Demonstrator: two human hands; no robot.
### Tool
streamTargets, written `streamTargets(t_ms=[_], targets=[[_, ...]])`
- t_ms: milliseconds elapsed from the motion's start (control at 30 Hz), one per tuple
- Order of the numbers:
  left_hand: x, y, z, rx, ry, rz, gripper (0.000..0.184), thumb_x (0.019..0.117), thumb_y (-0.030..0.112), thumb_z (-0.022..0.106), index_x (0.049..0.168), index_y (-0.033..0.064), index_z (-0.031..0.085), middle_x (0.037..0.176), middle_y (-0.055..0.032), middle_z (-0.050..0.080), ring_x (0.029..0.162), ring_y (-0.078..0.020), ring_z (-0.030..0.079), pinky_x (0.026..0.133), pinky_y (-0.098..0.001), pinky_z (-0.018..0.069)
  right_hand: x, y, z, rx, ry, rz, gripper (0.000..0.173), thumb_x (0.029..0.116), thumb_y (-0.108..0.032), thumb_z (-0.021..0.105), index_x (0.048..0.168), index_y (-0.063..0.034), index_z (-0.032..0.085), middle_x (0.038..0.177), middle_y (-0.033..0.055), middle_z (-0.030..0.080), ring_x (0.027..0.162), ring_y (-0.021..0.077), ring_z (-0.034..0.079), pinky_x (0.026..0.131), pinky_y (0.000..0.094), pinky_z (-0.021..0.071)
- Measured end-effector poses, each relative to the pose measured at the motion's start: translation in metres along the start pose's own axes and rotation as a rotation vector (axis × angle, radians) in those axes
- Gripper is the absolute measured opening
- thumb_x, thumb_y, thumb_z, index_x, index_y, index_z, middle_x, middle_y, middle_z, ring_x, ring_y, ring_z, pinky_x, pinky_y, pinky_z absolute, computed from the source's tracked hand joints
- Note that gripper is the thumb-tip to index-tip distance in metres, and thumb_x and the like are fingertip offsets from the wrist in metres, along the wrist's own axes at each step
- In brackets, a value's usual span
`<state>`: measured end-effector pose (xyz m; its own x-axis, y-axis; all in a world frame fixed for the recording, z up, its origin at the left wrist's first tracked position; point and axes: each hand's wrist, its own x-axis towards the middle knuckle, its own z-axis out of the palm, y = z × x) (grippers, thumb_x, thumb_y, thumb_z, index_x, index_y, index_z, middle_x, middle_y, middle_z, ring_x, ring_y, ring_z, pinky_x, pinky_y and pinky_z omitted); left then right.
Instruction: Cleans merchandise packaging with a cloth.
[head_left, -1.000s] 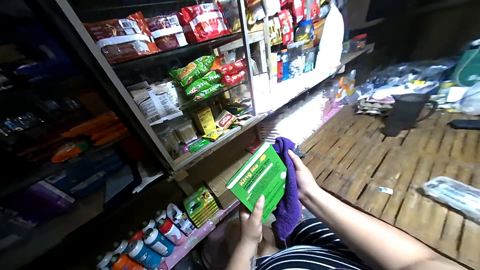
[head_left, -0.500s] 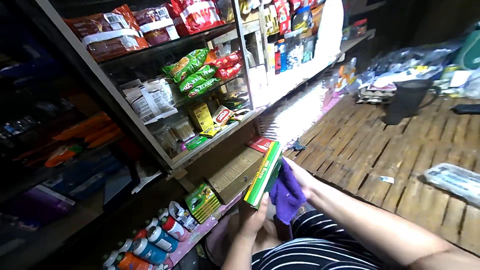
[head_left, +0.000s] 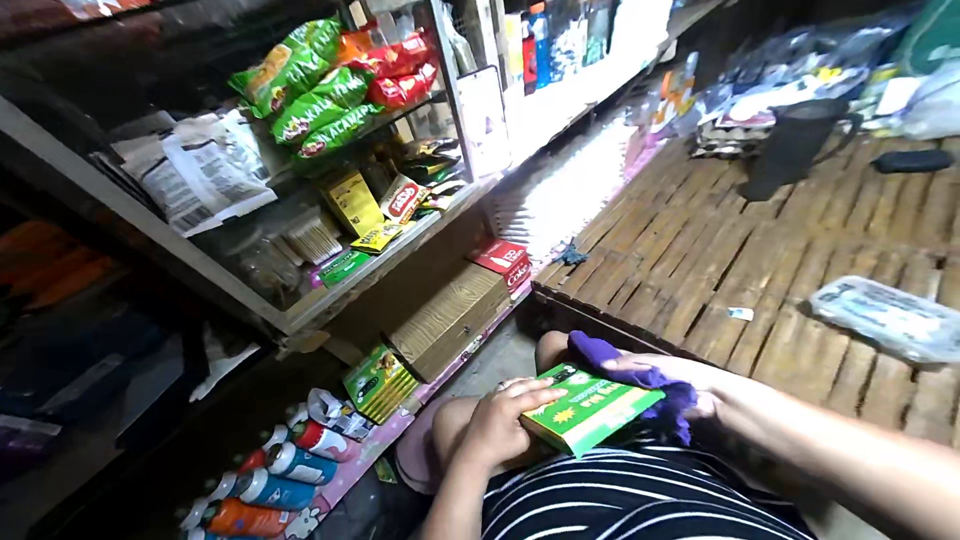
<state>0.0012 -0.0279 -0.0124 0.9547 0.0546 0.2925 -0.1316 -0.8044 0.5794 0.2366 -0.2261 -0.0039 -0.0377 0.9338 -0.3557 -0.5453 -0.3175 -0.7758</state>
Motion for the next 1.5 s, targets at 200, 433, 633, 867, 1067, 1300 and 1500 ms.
streamTargets(t_ms=[200, 433, 633, 867, 1067, 1300, 1500], targets=[[0.007, 0.007, 0.020, 0.031, -0.053, -0.222, 0.082, 0.0718, -0.009, 0.071, 0.146, 0.0213, 0.057, 0.158, -0.0077, 0.044, 0.145, -0.0313, 0.041, 0.113, -0.0577, 0.0411, -0.014, 0.005, -0.006, -0.032, 0.232, -0.087, 0.026, 0.1000, -0.009, 0.051, 0.125, -0.0158, 0.054, 0.088, -0.0018, 0.071, 0.075, 0.0054, 0.069, 0.064, 0.0231, 0.0596], [0.004, -0.005, 0.016, 0.077, 0.015, -0.356, 0.083, 0.0913, 0.042, 0.072, 0.158, 0.0085, 0.035, 0.163, -0.0135, 0.034, 0.146, -0.0300, 0.040, 0.117, -0.0510, 0.0372, -0.016, 0.017, -0.091, 0.053, 0.646, -0.293, 0.049, 0.0980, -0.013, 0.056, 0.144, -0.0192, 0.042, 0.097, 0.0014, 0.066, 0.080, 0.0088, 0.067, 0.068, 0.0286, 0.0584], [0.003, -0.007, 0.015, -0.024, -0.150, -0.405, 0.084, 0.0934, 0.043, 0.070, 0.160, 0.0120, 0.029, 0.163, -0.0147, 0.034, 0.141, -0.0266, 0.047, 0.111, -0.0452, 0.0444, -0.060, 0.062, -0.190, 0.160, 1.280, -0.540, 0.089, 0.0877, -0.016, 0.071, 0.161, -0.0206, 0.020, 0.137, 0.0132, 0.056, 0.111, 0.0218, 0.063, 0.089, 0.0419, 0.0568], [0.003, -0.008, 0.018, -0.092, -0.266, -0.383, 0.089, 0.0926, 0.045, 0.070, 0.162, 0.0144, 0.024, 0.162, -0.0141, 0.036, 0.140, -0.0233, 0.049, 0.111, -0.0409, 0.0456, -0.103, 0.114, -0.235, 0.222, 1.528, -0.643, 0.092, 0.0842, -0.010, 0.070, 0.161, -0.0216, 0.021, 0.148, 0.0125, 0.049, 0.123, 0.0229, 0.059, 0.096, 0.0433, 0.0548], [0.002, -0.008, 0.018, -0.075, -0.316, -0.380, 0.088, 0.0938, 0.045, 0.068, 0.162, 0.0134, 0.024, 0.159, -0.0154, 0.040, 0.138, -0.0243, 0.050, 0.111, -0.0417, 0.0448, -0.087, 0.126, -0.253, 0.285, 1.508, -0.582, 0.091, 0.0836, -0.012, 0.072, 0.160, -0.0177, 0.023, 0.147, 0.0133, 0.051, 0.124, 0.0234, 0.058, 0.097, 0.0441, 0.0539], [0.001, -0.007, 0.017, -0.076, -0.334, -0.378, 0.087, 0.0944, 0.044, 0.068, 0.162, 0.0107, 0.025, 0.158, -0.0163, 0.041, 0.140, -0.0245, 0.049, 0.114, -0.0407, 0.0432, -0.074, 0.104, -0.265, 0.098, 1.667, -0.486, 0.087, 0.0882, -0.009, 0.074, 0.160, -0.0099, 0.024, 0.154, 0.0201, 0.042, 0.139, 0.0301, 0.047, 0.111, 0.0481, 0.0440], [-0.001, -0.009, 0.014, -0.065, -0.346, -0.379, 0.085, 0.0951, 0.044, 0.067, 0.162, 0.0119, 0.025, 0.159, -0.0140, 0.041, 0.140, -0.0235, 0.048, 0.114, -0.0409, 0.0426, -0.098, 0.103, -0.262, -0.137, 1.806, -0.535, 0.073, 0.0931, -0.004, 0.064, 0.157, -0.0022, 0.028, 0.154, 0.0205, 0.044, 0.142, 0.0268, 0.045, 0.117, 0.0405, 0.0385]])
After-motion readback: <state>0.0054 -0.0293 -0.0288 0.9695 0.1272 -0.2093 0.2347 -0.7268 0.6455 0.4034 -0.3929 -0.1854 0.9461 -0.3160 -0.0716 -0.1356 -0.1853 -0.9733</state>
